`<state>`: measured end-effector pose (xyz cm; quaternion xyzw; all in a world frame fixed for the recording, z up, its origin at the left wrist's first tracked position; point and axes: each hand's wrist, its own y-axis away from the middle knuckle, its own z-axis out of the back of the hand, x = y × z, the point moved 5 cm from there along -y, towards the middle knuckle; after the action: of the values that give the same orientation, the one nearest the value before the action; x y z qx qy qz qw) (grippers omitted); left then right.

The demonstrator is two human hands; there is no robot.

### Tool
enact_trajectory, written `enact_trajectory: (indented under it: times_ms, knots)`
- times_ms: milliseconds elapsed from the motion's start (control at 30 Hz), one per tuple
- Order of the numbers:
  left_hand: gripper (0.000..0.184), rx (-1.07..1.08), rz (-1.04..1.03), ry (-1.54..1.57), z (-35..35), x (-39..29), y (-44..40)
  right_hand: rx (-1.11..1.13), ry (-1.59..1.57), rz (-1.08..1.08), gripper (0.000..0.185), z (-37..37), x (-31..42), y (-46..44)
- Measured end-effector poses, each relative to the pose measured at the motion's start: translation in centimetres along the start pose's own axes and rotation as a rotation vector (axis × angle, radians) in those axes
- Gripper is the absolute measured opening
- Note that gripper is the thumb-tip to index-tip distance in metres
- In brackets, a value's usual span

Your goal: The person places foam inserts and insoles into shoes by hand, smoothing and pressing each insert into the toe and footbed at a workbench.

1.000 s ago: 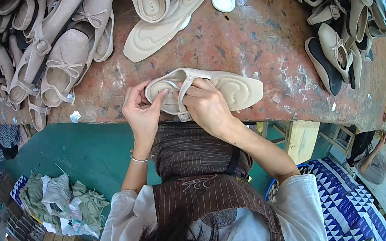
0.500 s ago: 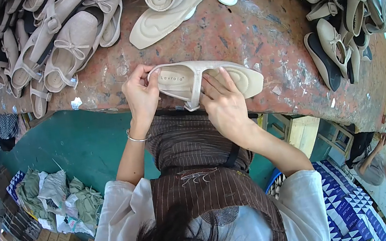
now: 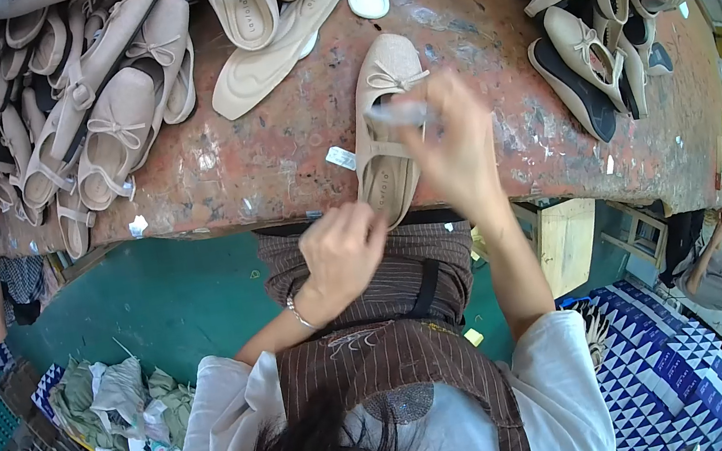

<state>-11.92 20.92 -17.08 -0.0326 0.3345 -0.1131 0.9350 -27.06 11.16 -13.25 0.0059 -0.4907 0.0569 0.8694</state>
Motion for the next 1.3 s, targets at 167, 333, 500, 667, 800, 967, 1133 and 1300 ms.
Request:
enact_trajectory:
  times_ms: [167, 333, 500, 667, 800, 967, 1133, 1300]
  knots:
    - [0.045, 0.168, -0.282, -0.142, -2.3, -2.7, 0.1, 0.035, 0.487, 0.178, 0.022, -3.9, 0.0, 7.2]
    - [0.044, 0.264, -0.265, -0.193, -5.2, -0.9, 1.1, 0.249, 0.674, -0.065, 0.038, -5.6, -1.6, -0.7]
    - [0.045, 0.271, -0.254, -0.178, -5.3, -0.7, 0.9, -0.125, 0.63, 0.289, 0.036, -5.2, -1.8, 3.3]
    - [0.049, 0.23, -0.264, -0.169, -5.4, -1.0, 0.6, 0.043, 0.643, 0.106, 0.042, -5.9, -3.6, 0.3]
    - [0.049, 0.279, -0.254, -0.128, -5.3, -0.6, 0.7, -0.126, 0.607, 0.211, 0.049, -5.3, -1.2, 1.5]
    - [0.049, 0.259, -0.264, -0.128, -5.3, -0.9, 0.5, -0.015, 0.657, 0.227, 0.042, -4.8, -0.5, 2.0]
    - [0.042, 0.211, -0.279, -0.088, -5.6, -0.6, 0.9, -0.166, 1.025, 0.251, 0.04, -6.9, -1.8, 1.5]
    - [0.043, 0.291, -0.292, -0.174, -5.5, -0.9, 1.0, 0.192, 1.002, 0.062, 0.038, -7.1, -3.3, -1.4]
